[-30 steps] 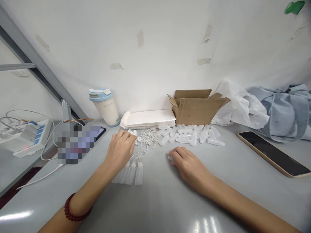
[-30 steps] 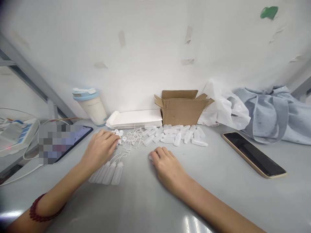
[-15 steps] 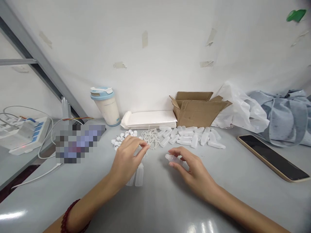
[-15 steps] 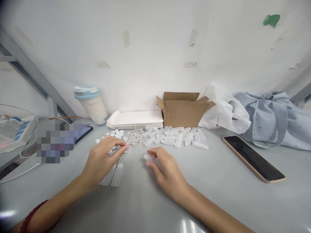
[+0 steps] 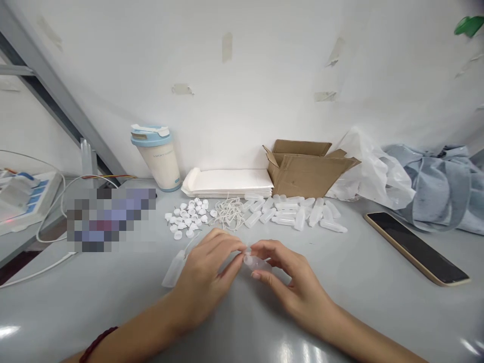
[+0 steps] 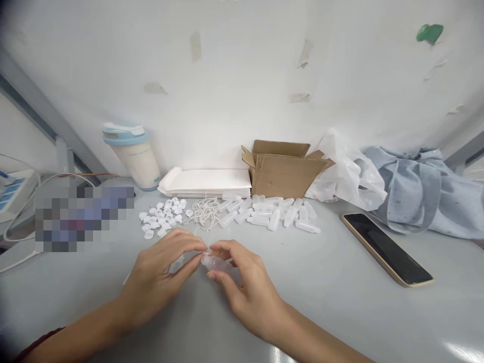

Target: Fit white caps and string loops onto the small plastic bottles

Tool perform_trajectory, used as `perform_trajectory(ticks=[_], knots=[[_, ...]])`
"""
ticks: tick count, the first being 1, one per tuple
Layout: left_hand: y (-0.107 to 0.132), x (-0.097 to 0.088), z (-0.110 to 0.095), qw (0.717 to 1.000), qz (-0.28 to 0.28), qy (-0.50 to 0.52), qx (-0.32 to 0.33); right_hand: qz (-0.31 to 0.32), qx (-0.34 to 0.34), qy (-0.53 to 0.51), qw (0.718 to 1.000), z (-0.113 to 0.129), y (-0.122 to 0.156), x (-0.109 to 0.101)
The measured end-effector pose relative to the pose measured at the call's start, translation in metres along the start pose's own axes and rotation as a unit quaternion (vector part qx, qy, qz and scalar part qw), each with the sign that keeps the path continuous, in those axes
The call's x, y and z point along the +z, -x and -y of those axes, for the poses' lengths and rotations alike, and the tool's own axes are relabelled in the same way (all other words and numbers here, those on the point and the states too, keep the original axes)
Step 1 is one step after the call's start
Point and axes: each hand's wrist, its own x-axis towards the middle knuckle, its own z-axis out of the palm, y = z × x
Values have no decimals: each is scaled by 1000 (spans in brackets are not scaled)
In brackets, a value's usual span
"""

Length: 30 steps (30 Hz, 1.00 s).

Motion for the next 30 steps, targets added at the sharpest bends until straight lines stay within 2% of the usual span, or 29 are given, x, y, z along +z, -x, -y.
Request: perform_trajectory(ticks=[5,12,17,21,24,30], knots=[[2,0,-3,1000,-10,15,18,-28,-28,30,999,-4,-1,-2],[3,0,-4,998,11,23,49,-22,-33,39,998,-6,-3,-4],[4,0,-5,999,19,20,43,-32,15,-4,999,-4,-1,-1],[4,2,-5,997,27,32,63,-49,70,-60,995,-2,-3,-2],[3,2,-6,996,36,35,71,-48,81,-71,993,-2,-4,-2],[3,2,-8,996,-16,-16,84,-37,92,-83,992,0,-3,-1]])
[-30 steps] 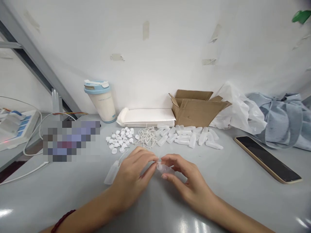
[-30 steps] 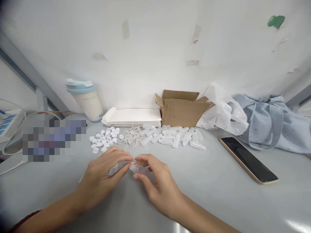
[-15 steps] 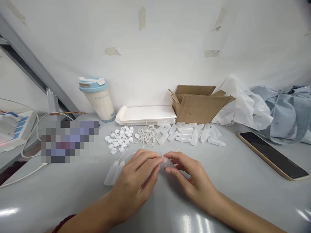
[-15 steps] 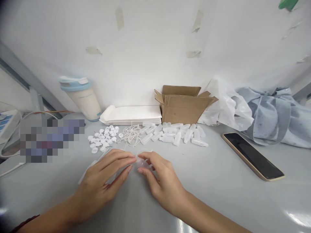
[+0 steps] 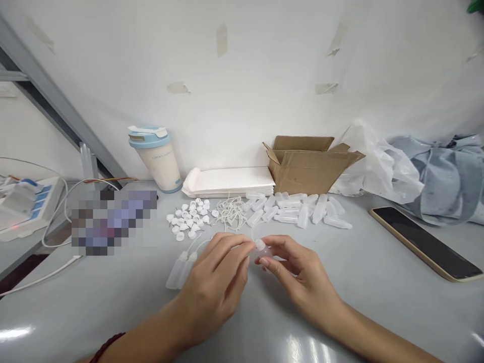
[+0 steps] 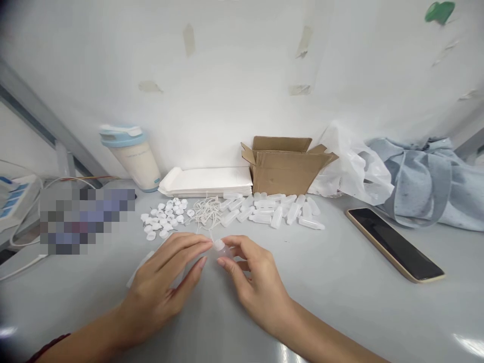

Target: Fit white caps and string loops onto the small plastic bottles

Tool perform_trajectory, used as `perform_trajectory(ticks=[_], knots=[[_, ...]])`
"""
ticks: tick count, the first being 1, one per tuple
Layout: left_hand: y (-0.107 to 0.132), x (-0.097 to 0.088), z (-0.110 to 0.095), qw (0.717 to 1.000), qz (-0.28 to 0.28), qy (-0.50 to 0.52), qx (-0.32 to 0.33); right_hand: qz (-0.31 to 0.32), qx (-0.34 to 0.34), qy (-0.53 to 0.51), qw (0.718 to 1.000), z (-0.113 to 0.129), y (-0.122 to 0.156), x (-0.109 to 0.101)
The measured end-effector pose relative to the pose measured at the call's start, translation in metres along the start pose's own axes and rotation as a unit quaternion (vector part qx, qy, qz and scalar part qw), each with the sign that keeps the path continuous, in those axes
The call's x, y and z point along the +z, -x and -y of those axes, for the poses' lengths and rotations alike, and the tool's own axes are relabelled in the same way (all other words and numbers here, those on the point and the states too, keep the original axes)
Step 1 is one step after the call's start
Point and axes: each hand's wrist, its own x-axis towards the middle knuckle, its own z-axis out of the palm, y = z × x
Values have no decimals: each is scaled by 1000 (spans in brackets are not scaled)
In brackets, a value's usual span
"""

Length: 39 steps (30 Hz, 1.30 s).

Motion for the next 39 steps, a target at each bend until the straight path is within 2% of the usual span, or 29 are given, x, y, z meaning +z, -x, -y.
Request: perform_trajectory(ticks=[8,14,17,20,24,29,34,39], knots=[[1,2,-5,982,51,-149,108,20,48,-65,997,4,-1,3],[1,7,-7,969,33,-216,117,21,72,-98,992,0,1,8],[2,11,-5,973,21,-210,98,20,65,-89,994,-3,-3,9],[3,8,0,985,25,-160,64,41,56,-78,995,-6,-6,7],[8,-12,5,989,78,-125,5,65,34,-19,997,-9,-7,1],[22,-39,15,983,134,-125,-21,56,42,48,996,-14,-10,-3],[30,-39,24,979,169,-92,-60,37,64,60,995,-20,-17,-3],[31,-39,28,964,235,-64,-102,36,72,88,993,-22,-19,-3]])
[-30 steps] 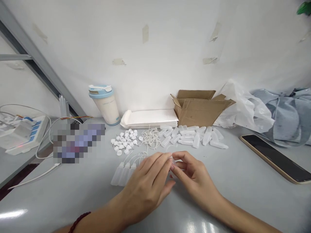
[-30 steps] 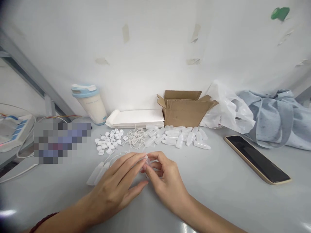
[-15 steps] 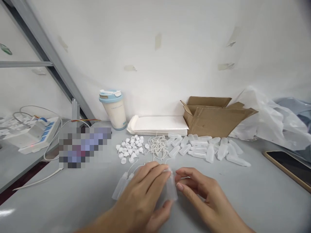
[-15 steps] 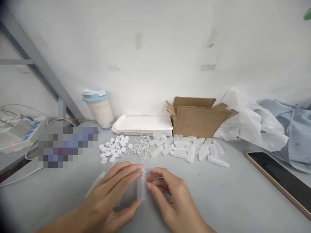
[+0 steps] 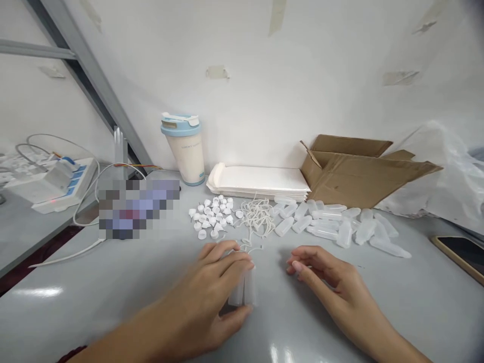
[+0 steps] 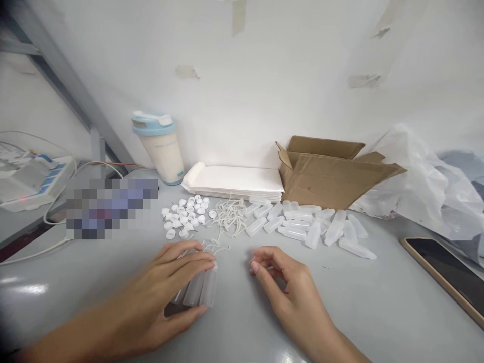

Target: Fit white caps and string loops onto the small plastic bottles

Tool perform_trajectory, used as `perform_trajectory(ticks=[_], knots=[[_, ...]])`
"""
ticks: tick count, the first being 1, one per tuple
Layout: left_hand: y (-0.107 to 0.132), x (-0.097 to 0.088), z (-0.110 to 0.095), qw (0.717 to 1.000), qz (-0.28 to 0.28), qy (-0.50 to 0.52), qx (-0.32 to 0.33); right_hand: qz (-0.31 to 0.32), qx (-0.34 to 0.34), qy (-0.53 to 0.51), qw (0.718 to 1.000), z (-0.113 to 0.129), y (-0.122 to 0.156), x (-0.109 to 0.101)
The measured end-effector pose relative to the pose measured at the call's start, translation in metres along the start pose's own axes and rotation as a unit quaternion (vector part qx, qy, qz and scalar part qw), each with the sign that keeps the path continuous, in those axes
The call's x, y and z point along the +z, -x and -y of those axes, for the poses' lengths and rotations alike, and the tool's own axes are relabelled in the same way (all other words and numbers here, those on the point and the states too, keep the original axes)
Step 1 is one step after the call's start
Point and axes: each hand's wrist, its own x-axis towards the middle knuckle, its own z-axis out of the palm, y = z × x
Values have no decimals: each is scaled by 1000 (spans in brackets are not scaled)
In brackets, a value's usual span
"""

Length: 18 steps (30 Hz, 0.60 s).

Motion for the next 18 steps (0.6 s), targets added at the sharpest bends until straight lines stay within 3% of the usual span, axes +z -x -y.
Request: perform_trajectory(ticks=[3,6,11,14,18], knots=[[1,-5,1,1000,27,-3,-6,-3,-7,22,1000,-1,1,-2],[-3,-12,6,1000,18,8,-5,-13,-17,42,999,1,-2,-5],[-25,-14,27,996,-19,10,-90,-44,-100,120,987,11,-22,-14],[-42,-10,36,994,26,-7,-104,-42,-189,237,952,13,-40,-18],[-60,-7,37,993,53,-6,-101,-1,-209,399,893,11,-57,-13]])
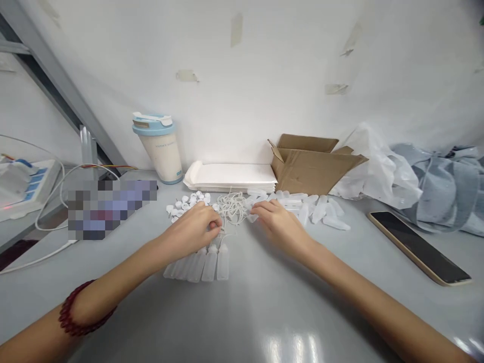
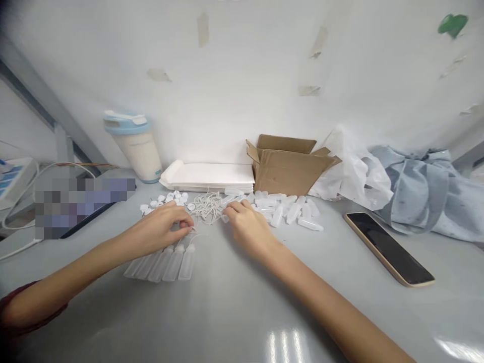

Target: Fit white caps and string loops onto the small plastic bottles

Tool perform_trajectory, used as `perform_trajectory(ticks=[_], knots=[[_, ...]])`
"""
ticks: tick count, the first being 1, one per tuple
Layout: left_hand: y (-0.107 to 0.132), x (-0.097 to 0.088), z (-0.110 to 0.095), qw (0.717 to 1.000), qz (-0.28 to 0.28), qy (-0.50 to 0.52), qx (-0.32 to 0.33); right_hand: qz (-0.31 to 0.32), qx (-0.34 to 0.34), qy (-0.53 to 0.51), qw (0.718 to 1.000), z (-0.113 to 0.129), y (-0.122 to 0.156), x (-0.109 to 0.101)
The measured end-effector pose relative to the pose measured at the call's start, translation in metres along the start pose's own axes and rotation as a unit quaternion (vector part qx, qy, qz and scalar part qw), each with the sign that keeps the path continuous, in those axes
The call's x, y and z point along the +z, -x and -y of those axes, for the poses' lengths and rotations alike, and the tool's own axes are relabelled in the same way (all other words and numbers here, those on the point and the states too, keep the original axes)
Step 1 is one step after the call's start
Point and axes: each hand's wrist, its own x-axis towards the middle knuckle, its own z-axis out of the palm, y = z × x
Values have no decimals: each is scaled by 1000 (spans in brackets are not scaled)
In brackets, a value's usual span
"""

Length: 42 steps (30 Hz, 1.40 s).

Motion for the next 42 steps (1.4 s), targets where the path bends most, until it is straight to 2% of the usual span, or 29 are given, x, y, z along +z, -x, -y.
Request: perform_trajectory(ticks=[3,6,8,11,13,16,19,24,28,30,33,38,42], knots=[[-5,-2,-3,1000,-14,19,-17,31,-9,63,998,6,-1,9],[0,1,-2,994,-79,47,-53,17,-27,91,995,13,12,15],[8,7,0,992,-109,60,-37,-26,-43,89,995,17,25,16],[22,22,7,985,-154,80,-10,-43,-108,40,992,22,43,17],[28,32,16,977,-182,111,17,-31,-114,13,993,25,48,18],[28,39,25,973,-188,133,12,-17,-101,3,995,26,49,18],[21,29,25,975,-180,125,-41,-29,-73,-24,997,23,45,12],[15,4,14,977,-165,107,-82,-37,-53,-84,994,18,40,4],[24,8,9,978,-181,105,-20,-27,-29,-86,996,23,49,13],[29,16,11,975,-185,119,11,-57,-50,-86,993,25,56,22],[31,18,13,971,-192,140,-9,-66,-51,-107,991,25,57,25],[20,-5,7,968,-194,149,-57,-52,-35,-106,992,16,42,6],[18,-9,2,964,-197,171,-48,-35,-16,-103,994,12,41,4]])
